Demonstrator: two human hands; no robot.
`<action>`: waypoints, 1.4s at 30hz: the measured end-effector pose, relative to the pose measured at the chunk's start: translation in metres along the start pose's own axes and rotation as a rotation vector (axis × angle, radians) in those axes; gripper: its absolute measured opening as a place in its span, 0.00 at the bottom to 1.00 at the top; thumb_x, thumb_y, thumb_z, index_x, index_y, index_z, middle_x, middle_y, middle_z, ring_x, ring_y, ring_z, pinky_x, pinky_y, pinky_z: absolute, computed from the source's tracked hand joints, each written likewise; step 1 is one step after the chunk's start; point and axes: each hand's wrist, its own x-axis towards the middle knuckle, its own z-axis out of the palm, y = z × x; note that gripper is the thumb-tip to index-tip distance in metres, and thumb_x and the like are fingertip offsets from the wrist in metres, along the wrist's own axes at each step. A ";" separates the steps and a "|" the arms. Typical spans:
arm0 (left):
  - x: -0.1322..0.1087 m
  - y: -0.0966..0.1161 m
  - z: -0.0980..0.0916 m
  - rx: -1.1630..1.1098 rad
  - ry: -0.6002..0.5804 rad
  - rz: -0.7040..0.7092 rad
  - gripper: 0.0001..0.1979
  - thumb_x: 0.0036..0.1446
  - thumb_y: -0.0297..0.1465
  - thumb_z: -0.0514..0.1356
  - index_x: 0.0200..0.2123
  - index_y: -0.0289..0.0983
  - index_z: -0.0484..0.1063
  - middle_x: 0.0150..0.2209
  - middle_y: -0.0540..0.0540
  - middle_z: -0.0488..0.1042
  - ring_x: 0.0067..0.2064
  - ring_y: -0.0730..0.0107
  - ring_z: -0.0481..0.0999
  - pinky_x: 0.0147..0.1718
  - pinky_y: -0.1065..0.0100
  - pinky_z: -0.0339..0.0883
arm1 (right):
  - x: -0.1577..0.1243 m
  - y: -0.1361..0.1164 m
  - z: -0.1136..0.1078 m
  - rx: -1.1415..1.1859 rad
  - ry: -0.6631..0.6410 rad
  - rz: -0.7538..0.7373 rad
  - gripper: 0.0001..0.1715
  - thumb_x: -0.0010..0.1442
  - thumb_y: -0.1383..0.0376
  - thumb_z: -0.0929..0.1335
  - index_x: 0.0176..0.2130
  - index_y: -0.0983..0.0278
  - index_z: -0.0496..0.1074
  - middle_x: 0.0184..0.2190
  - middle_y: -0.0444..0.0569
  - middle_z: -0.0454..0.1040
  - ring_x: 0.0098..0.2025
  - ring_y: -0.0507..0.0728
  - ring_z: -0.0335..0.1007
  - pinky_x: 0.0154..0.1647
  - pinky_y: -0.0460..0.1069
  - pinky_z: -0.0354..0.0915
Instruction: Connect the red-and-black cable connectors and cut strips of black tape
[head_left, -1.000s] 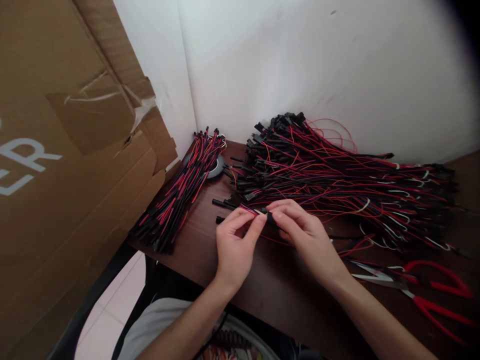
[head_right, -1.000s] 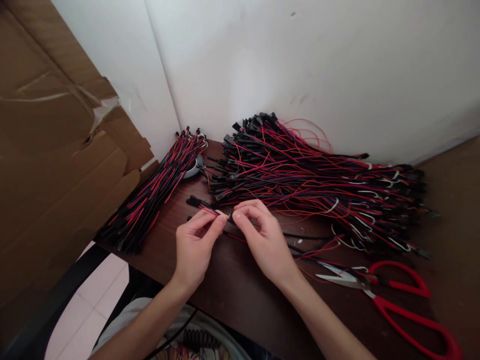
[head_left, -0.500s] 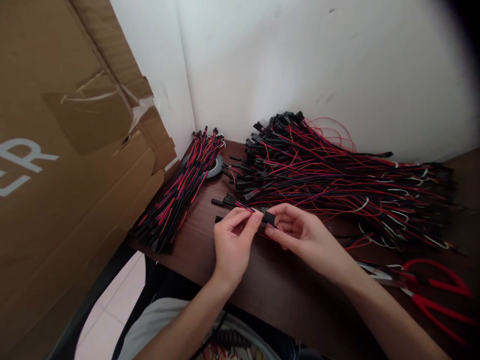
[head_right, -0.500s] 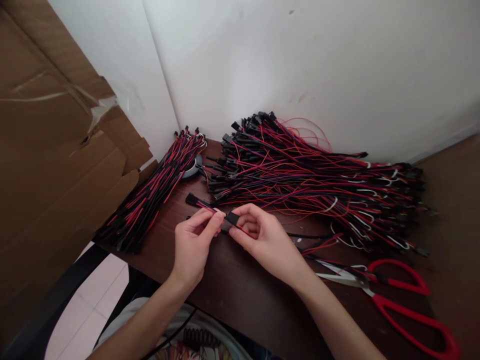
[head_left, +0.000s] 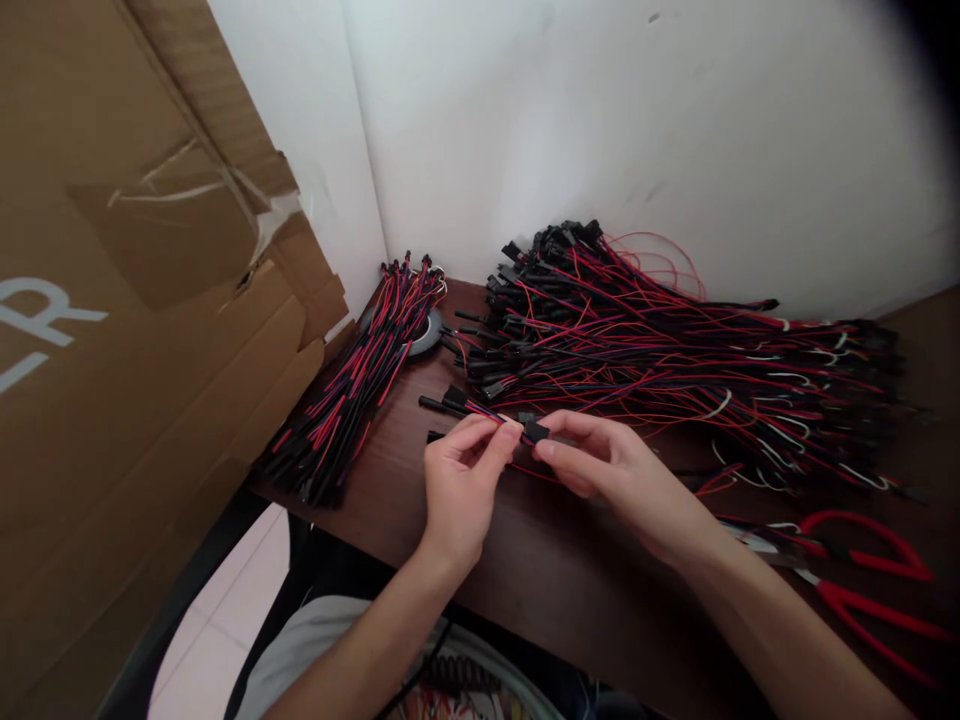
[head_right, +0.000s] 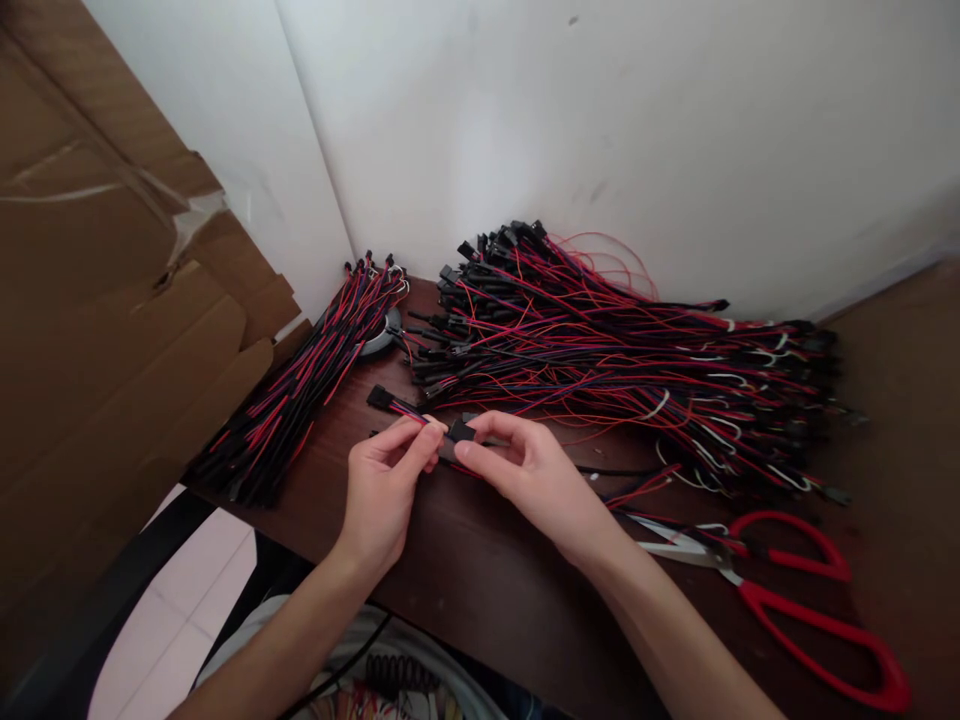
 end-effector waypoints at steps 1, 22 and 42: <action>0.000 0.000 0.000 -0.005 0.003 -0.010 0.08 0.54 0.32 0.64 0.27 0.34 0.78 0.27 0.49 0.72 0.28 0.76 0.67 0.27 0.74 0.62 | 0.000 0.000 0.001 0.008 0.015 -0.004 0.20 0.49 0.52 0.72 0.35 0.65 0.70 0.21 0.39 0.62 0.20 0.46 0.50 0.18 0.45 0.47; 0.000 0.003 0.001 -0.020 0.039 -0.072 0.08 0.53 0.32 0.65 0.25 0.33 0.77 0.24 0.51 0.70 0.26 0.78 0.65 0.27 0.76 0.60 | 0.001 0.004 0.007 0.039 0.040 -0.149 0.15 0.54 0.55 0.71 0.34 0.62 0.67 0.23 0.37 0.60 0.20 0.45 0.48 0.19 0.44 0.47; -0.001 0.002 0.000 0.046 0.054 0.007 0.08 0.54 0.32 0.64 0.27 0.35 0.78 0.29 0.47 0.75 0.31 0.72 0.71 0.32 0.72 0.65 | 0.001 0.009 0.006 -0.051 0.093 -0.175 0.15 0.54 0.54 0.71 0.34 0.62 0.69 0.28 0.44 0.65 0.28 0.52 0.62 0.24 0.46 0.56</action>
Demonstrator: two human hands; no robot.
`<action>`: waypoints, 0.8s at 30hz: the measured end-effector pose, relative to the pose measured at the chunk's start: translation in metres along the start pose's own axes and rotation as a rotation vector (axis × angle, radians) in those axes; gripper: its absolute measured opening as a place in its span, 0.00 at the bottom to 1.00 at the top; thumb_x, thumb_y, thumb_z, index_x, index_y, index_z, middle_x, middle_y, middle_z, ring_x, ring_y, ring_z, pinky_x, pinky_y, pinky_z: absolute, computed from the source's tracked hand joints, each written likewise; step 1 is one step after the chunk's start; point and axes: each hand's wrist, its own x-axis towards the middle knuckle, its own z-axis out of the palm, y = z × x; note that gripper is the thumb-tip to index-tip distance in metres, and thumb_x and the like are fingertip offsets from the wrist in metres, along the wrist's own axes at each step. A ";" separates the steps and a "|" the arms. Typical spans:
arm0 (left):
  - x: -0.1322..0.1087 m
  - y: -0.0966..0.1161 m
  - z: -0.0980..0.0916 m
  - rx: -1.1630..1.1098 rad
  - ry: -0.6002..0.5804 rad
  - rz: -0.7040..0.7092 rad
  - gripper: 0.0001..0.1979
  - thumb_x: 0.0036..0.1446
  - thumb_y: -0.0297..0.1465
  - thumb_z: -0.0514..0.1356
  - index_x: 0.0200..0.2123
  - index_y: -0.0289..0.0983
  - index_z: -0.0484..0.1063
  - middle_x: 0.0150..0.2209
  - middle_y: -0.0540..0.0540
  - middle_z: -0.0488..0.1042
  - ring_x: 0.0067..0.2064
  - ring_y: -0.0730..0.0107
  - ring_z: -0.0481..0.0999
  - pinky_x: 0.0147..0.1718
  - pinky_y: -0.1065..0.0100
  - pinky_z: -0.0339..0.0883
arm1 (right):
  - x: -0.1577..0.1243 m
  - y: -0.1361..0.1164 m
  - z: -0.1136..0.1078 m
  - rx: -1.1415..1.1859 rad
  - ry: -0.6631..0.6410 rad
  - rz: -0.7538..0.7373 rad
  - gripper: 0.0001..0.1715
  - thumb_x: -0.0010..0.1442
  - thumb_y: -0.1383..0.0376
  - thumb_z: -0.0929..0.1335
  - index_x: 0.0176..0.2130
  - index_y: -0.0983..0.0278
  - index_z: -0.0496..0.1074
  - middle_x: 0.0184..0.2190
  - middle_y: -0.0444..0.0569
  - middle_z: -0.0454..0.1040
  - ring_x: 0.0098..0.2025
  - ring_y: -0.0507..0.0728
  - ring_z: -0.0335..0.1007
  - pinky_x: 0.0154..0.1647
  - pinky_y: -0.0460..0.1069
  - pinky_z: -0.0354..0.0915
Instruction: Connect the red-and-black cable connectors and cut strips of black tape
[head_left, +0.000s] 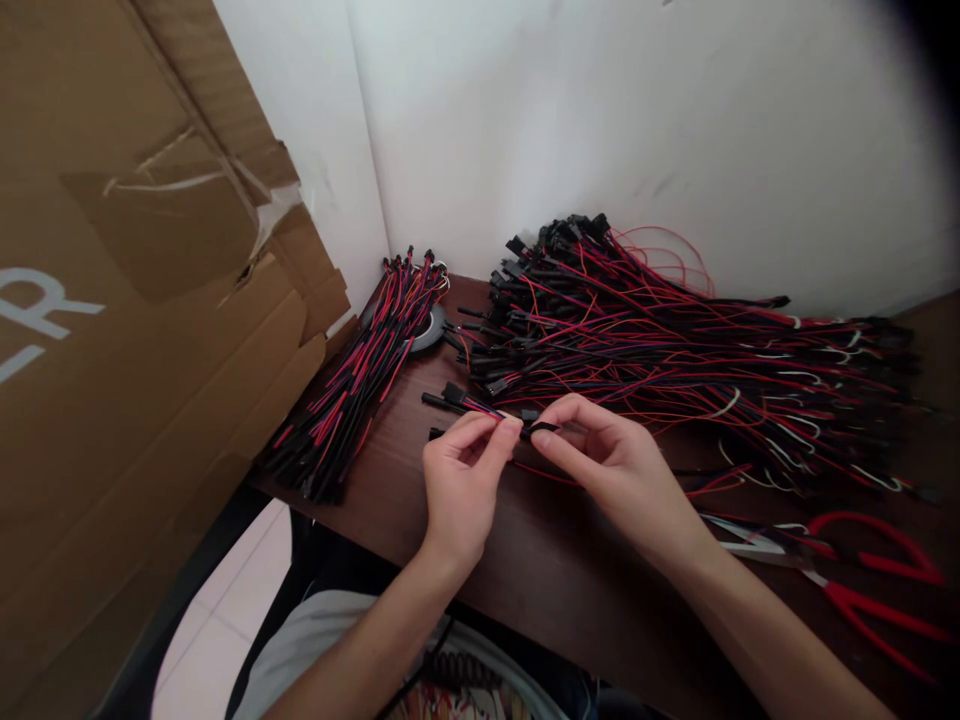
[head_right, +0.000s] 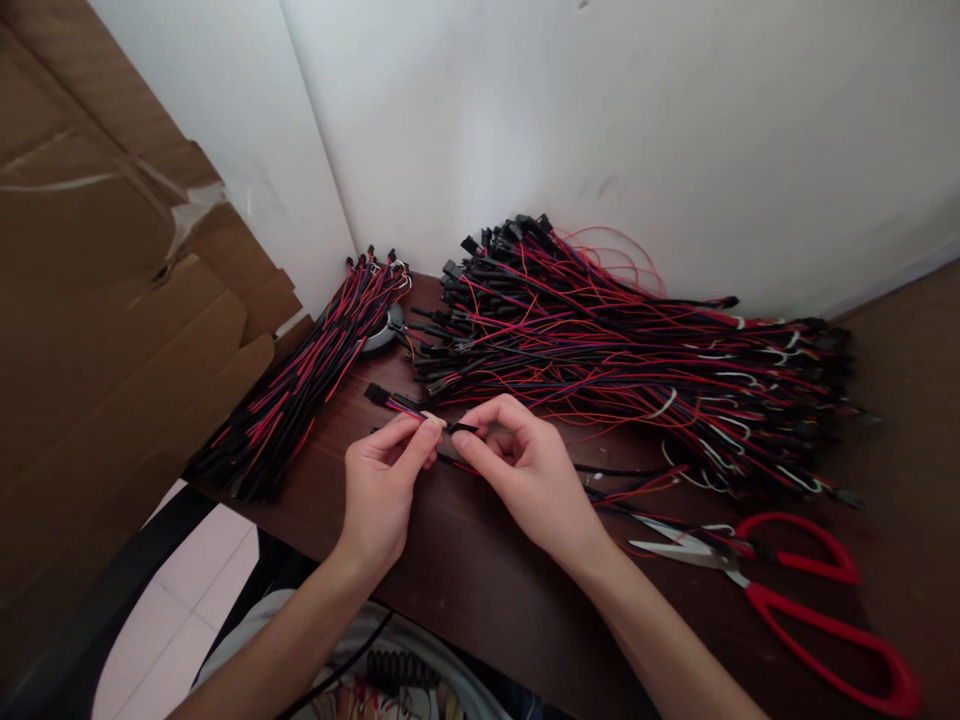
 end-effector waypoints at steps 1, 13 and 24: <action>0.000 0.000 0.000 0.003 -0.004 0.011 0.07 0.54 0.32 0.64 0.27 0.35 0.78 0.29 0.47 0.75 0.32 0.72 0.71 0.32 0.72 0.65 | 0.000 0.000 0.000 -0.007 0.000 -0.009 0.14 0.54 0.54 0.71 0.33 0.62 0.70 0.28 0.44 0.65 0.28 0.51 0.61 0.24 0.46 0.56; -0.001 -0.001 -0.002 0.032 -0.039 0.059 0.08 0.57 0.32 0.63 0.28 0.35 0.77 0.31 0.47 0.76 0.33 0.72 0.72 0.33 0.72 0.66 | 0.001 0.001 -0.001 -0.107 0.055 -0.097 0.13 0.54 0.56 0.71 0.33 0.63 0.73 0.31 0.44 0.65 0.23 0.47 0.57 0.23 0.46 0.56; 0.001 -0.002 0.000 -0.097 -0.011 -0.037 0.07 0.54 0.33 0.65 0.28 0.35 0.79 0.28 0.49 0.75 0.29 0.76 0.70 0.30 0.74 0.64 | -0.001 0.001 0.002 -0.009 0.095 -0.083 0.15 0.54 0.57 0.72 0.39 0.61 0.70 0.32 0.44 0.66 0.25 0.49 0.60 0.23 0.45 0.58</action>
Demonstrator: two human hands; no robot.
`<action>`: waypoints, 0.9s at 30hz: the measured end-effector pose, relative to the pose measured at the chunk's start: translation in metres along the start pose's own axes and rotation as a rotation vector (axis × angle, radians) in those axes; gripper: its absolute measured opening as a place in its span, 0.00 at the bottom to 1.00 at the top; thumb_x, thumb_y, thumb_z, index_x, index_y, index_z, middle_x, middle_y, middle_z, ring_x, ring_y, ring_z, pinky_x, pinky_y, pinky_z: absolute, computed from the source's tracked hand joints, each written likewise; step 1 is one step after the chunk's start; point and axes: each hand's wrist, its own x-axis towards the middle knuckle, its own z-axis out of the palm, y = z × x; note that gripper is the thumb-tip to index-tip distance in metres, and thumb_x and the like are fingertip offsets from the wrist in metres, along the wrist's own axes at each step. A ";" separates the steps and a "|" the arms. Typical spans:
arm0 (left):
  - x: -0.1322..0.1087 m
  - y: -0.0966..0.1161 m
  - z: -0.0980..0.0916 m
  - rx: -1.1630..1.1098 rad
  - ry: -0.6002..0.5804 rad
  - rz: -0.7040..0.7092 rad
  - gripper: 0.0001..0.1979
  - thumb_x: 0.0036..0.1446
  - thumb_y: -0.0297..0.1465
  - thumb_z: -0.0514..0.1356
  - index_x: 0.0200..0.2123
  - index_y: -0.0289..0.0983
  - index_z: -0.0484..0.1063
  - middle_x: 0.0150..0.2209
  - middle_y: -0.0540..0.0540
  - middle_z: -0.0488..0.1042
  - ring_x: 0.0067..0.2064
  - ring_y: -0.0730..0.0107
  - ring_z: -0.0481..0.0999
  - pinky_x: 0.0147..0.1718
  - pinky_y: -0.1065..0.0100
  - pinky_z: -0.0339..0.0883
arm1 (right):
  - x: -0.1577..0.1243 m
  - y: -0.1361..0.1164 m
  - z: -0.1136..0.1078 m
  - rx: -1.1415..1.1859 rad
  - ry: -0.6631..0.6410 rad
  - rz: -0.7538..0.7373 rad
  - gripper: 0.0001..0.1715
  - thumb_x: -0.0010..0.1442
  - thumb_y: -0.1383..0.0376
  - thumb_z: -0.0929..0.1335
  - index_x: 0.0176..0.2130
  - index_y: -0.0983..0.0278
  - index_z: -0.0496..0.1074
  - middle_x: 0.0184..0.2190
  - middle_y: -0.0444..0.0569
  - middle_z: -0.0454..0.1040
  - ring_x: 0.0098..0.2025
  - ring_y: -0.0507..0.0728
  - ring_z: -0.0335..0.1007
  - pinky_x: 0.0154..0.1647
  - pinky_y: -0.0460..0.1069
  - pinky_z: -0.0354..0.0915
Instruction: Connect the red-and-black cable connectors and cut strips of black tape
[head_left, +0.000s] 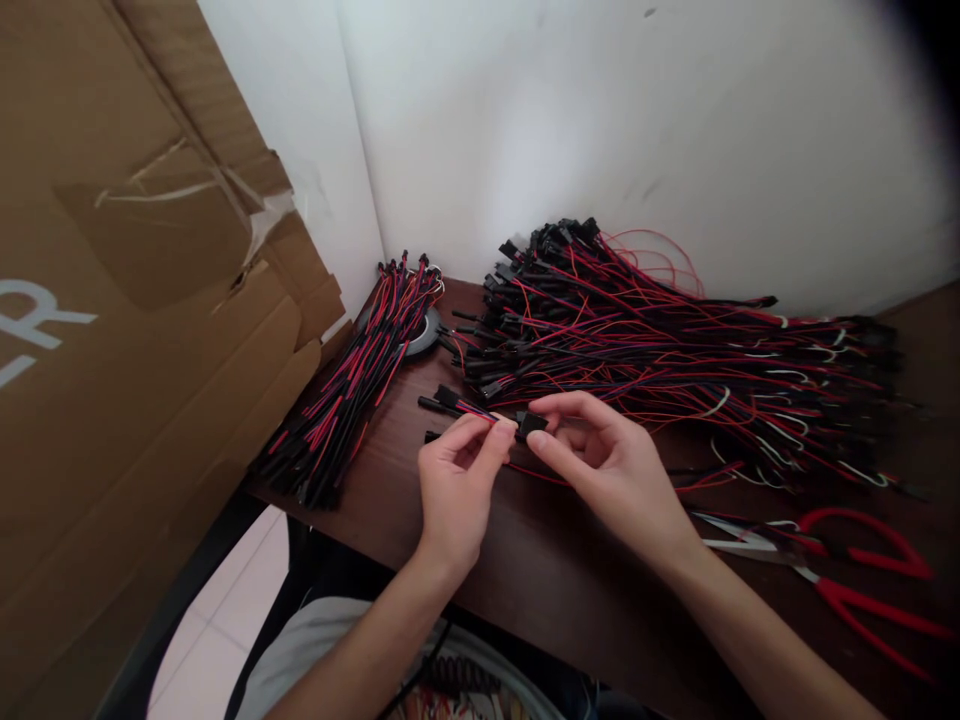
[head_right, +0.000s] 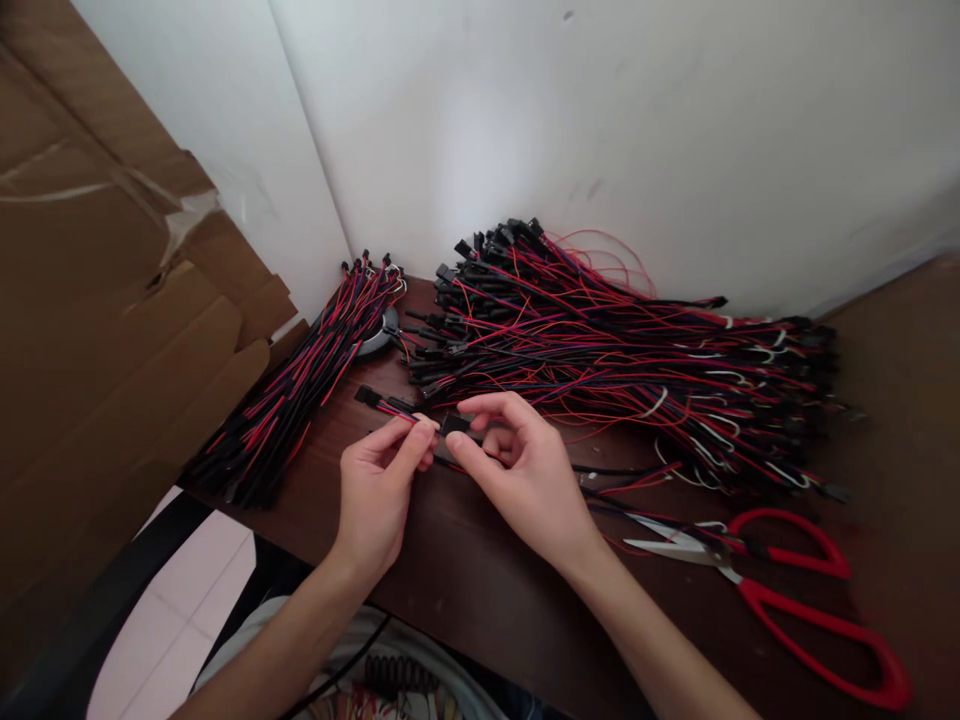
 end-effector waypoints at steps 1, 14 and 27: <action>0.001 0.000 0.000 -0.041 0.016 -0.038 0.07 0.53 0.33 0.66 0.29 0.35 0.79 0.27 0.49 0.75 0.29 0.76 0.69 0.29 0.75 0.64 | -0.001 -0.001 0.001 0.036 0.016 -0.013 0.15 0.54 0.57 0.72 0.39 0.61 0.68 0.33 0.44 0.66 0.26 0.49 0.60 0.22 0.45 0.58; 0.001 0.004 0.002 -0.113 0.037 -0.121 0.09 0.50 0.34 0.67 0.30 0.33 0.78 0.26 0.47 0.78 0.25 0.78 0.72 0.26 0.75 0.66 | -0.004 -0.007 -0.001 -0.010 0.025 -0.076 0.09 0.54 0.62 0.70 0.29 0.61 0.65 0.24 0.44 0.67 0.27 0.52 0.64 0.23 0.46 0.61; 0.001 0.003 0.003 -0.072 0.001 -0.069 0.06 0.49 0.30 0.67 0.30 0.34 0.76 0.27 0.49 0.77 0.28 0.75 0.75 0.31 0.74 0.71 | -0.006 -0.005 0.000 -0.031 0.005 -0.096 0.08 0.56 0.64 0.69 0.30 0.61 0.65 0.25 0.43 0.65 0.26 0.51 0.63 0.23 0.45 0.61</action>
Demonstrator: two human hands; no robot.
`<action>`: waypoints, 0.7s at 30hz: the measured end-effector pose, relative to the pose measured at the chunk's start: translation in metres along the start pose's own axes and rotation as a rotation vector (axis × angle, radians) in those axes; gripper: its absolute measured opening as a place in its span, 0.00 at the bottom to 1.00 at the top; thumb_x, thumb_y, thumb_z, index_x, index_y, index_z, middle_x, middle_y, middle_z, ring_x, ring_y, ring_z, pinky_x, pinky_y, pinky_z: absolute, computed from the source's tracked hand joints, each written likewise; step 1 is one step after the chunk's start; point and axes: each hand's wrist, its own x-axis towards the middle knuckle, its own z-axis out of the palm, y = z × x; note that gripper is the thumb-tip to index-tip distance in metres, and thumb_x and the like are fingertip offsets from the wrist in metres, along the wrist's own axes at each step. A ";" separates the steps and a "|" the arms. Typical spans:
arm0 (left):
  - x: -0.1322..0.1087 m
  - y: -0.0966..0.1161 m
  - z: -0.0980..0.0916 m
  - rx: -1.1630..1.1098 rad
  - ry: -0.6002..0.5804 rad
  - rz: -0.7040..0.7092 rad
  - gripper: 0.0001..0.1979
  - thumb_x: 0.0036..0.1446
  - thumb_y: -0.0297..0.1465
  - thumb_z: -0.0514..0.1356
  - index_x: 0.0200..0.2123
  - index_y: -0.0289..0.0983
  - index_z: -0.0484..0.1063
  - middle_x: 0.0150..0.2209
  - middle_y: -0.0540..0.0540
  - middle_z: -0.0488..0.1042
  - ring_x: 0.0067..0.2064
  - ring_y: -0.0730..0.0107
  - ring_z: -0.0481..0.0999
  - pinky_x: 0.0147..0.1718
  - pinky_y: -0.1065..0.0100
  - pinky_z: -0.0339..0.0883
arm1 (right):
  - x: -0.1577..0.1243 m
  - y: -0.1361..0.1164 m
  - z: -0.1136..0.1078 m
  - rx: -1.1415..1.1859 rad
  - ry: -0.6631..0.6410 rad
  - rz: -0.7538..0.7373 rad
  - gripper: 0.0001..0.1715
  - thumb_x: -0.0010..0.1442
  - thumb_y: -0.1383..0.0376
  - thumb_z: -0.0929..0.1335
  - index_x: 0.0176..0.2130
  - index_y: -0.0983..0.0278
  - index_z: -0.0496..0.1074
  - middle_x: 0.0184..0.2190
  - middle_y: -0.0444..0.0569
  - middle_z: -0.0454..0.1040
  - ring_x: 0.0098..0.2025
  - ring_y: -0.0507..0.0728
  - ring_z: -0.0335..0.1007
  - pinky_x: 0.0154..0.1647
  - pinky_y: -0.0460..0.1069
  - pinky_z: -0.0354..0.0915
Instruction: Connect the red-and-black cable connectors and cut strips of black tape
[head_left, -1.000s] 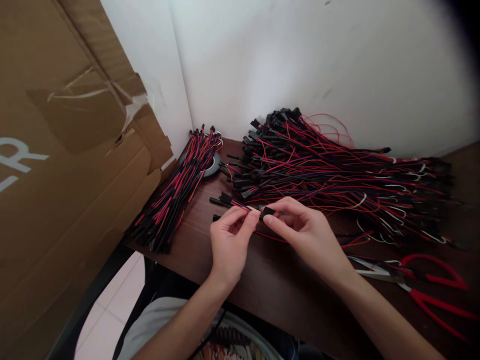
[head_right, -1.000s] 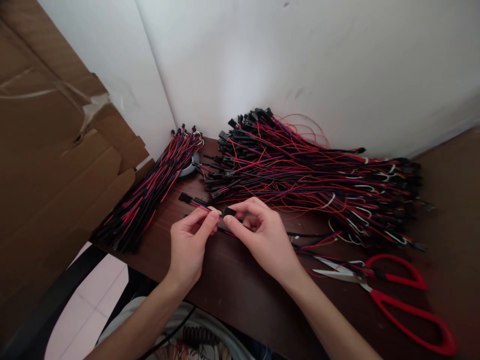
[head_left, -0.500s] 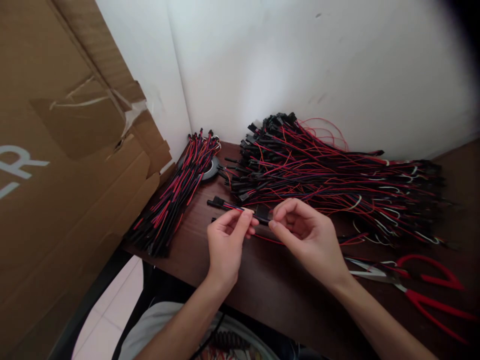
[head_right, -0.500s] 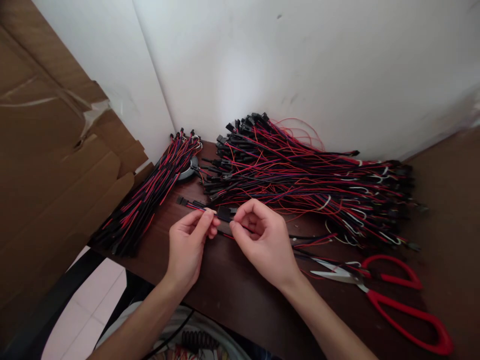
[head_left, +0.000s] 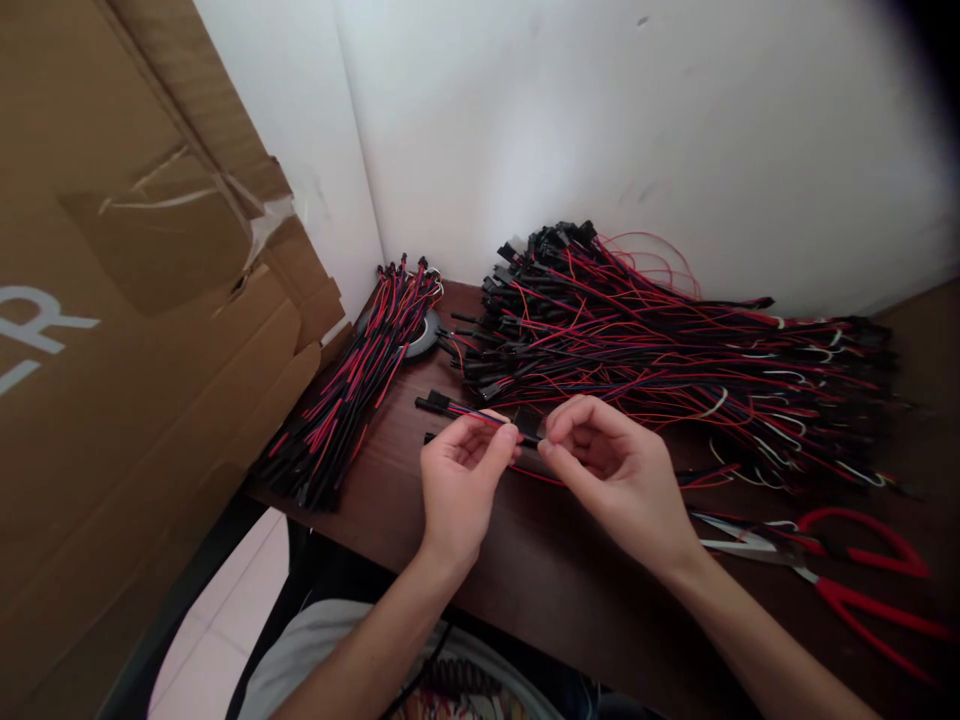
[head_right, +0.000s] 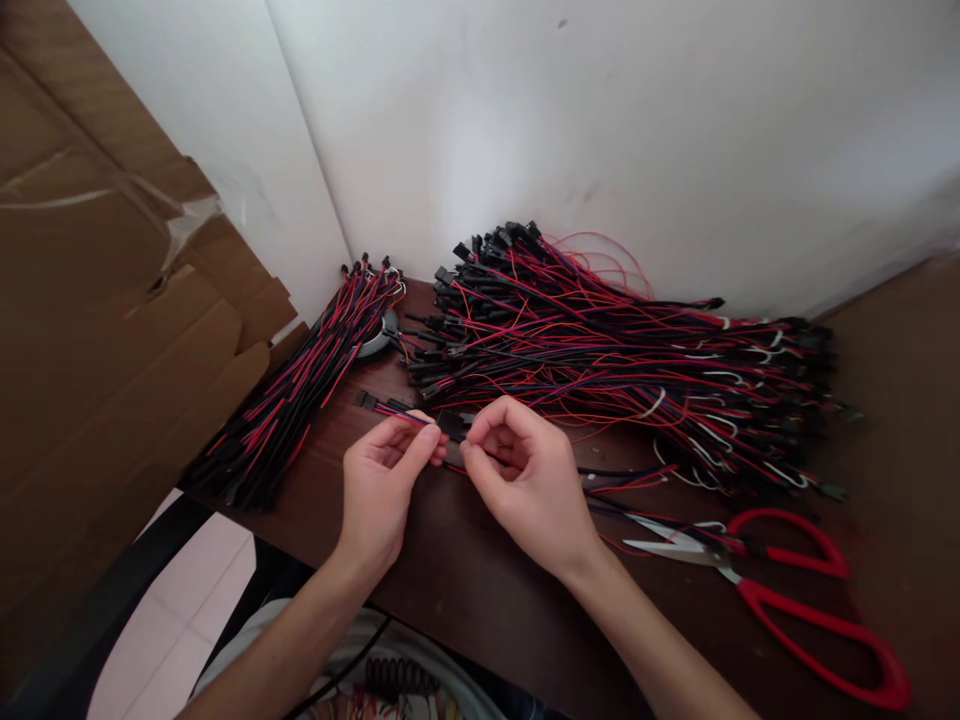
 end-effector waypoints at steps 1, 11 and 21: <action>0.000 0.000 0.000 0.000 -0.005 0.000 0.05 0.50 0.30 0.66 0.30 0.34 0.76 0.27 0.49 0.77 0.28 0.75 0.75 0.31 0.74 0.71 | 0.000 0.000 0.000 -0.016 -0.001 -0.006 0.07 0.56 0.64 0.69 0.30 0.61 0.65 0.25 0.43 0.65 0.26 0.51 0.63 0.23 0.45 0.61; 0.000 0.002 -0.002 0.021 -0.033 0.043 0.04 0.51 0.29 0.66 0.30 0.34 0.77 0.28 0.50 0.76 0.30 0.76 0.73 0.32 0.76 0.68 | -0.003 0.004 0.003 -0.316 0.051 -0.301 0.03 0.61 0.68 0.67 0.36 0.62 0.72 0.31 0.46 0.65 0.25 0.49 0.60 0.19 0.46 0.56; 0.001 -0.003 -0.006 0.163 -0.044 0.205 0.02 0.54 0.28 0.64 0.31 0.36 0.76 0.30 0.49 0.73 0.34 0.73 0.70 0.36 0.73 0.65 | -0.002 0.008 0.003 -0.408 0.081 -0.400 0.05 0.61 0.71 0.67 0.37 0.64 0.74 0.31 0.46 0.67 0.28 0.49 0.64 0.25 0.45 0.61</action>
